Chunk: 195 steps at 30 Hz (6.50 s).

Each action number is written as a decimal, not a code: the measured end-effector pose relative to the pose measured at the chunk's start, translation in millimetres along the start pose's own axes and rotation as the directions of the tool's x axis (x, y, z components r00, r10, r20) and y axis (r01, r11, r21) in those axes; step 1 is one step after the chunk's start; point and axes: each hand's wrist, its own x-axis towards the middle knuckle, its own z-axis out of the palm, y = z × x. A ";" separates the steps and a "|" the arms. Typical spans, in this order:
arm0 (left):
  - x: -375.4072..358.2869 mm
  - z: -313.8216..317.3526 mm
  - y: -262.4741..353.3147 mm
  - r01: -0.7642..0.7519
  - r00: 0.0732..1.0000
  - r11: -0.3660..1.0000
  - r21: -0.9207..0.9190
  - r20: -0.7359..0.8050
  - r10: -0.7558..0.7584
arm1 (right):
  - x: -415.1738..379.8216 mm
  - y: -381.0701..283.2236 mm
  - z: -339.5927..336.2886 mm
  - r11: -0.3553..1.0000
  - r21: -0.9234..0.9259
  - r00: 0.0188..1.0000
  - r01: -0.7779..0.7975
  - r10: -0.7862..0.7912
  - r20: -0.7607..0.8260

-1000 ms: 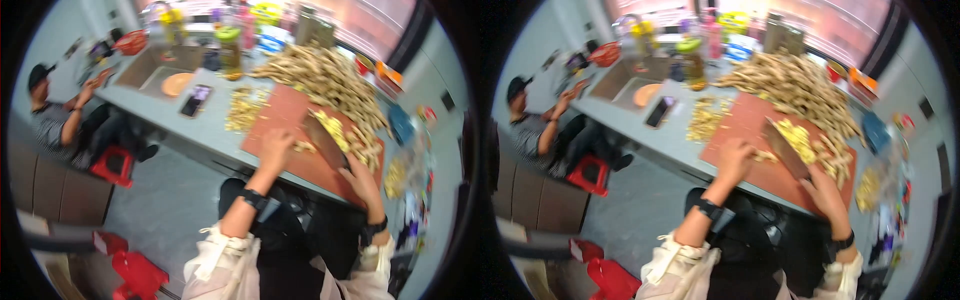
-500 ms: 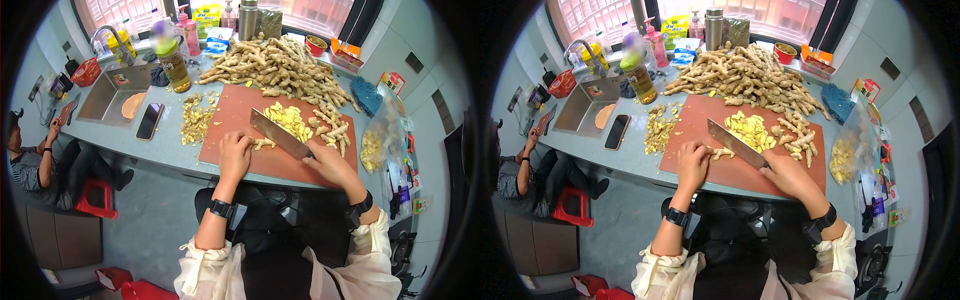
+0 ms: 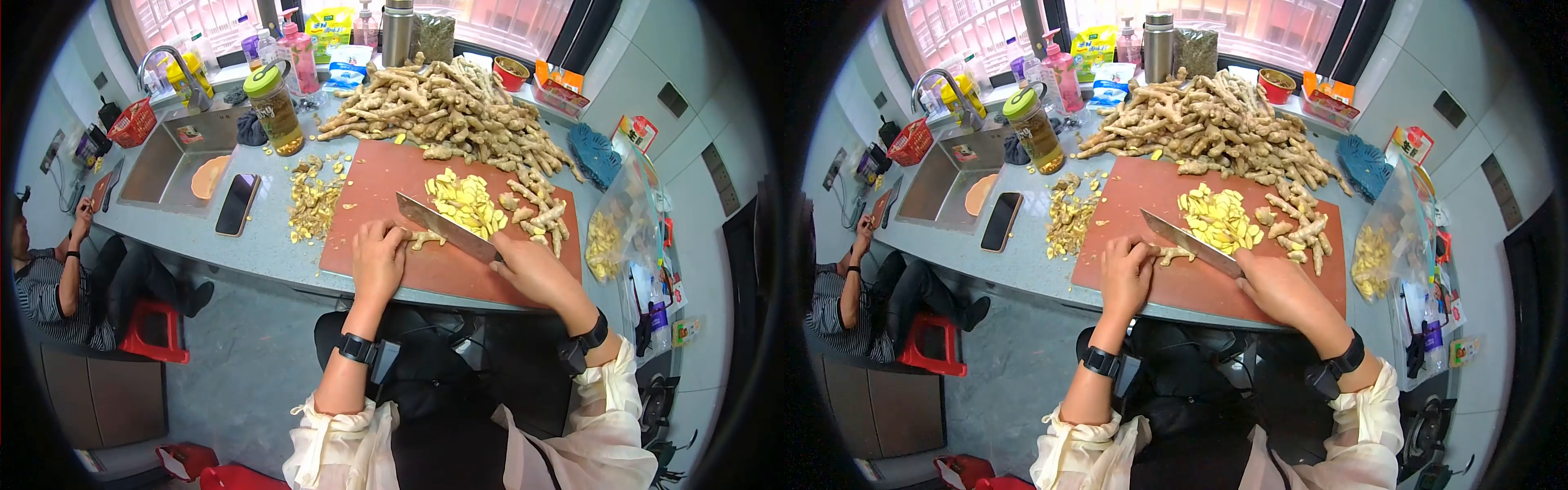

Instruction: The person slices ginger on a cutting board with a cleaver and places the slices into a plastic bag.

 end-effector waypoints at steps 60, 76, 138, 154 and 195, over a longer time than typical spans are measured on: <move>0.1 -3.4 0.7 0.007 1.000 1.000 -0.009 0.012 -0.007 | 25.5 14.1 23.9 0.995 0.097 1.000 0.024 -0.022 -0.016; 0.1 -4.3 0.9 0.009 1.000 1.000 -0.020 0.019 -0.009 | 14.5 -0.1 3.1 0.997 0.071 0.999 0.026 -0.024 -0.024; 0.2 -5.2 2.6 0.031 0.999 0.999 -0.007 0.024 -0.031 | 42.2 -13.3 29.9 0.999 0.052 1.000 0.002 -0.001 -0.020; -0.2 -3.3 0.2 0.015 1.000 1.000 -0.014 0.010 -0.015 | 16.6 -8.2 11.1 1.000 0.016 1.000 0.006 -0.006 -0.007; -0.5 -1.9 -0.1 0.012 1.000 1.000 0.006 0.014 -0.012 | 21.9 -17.3 11.3 1.000 -0.012 1.000 0.015 -0.015 -0.017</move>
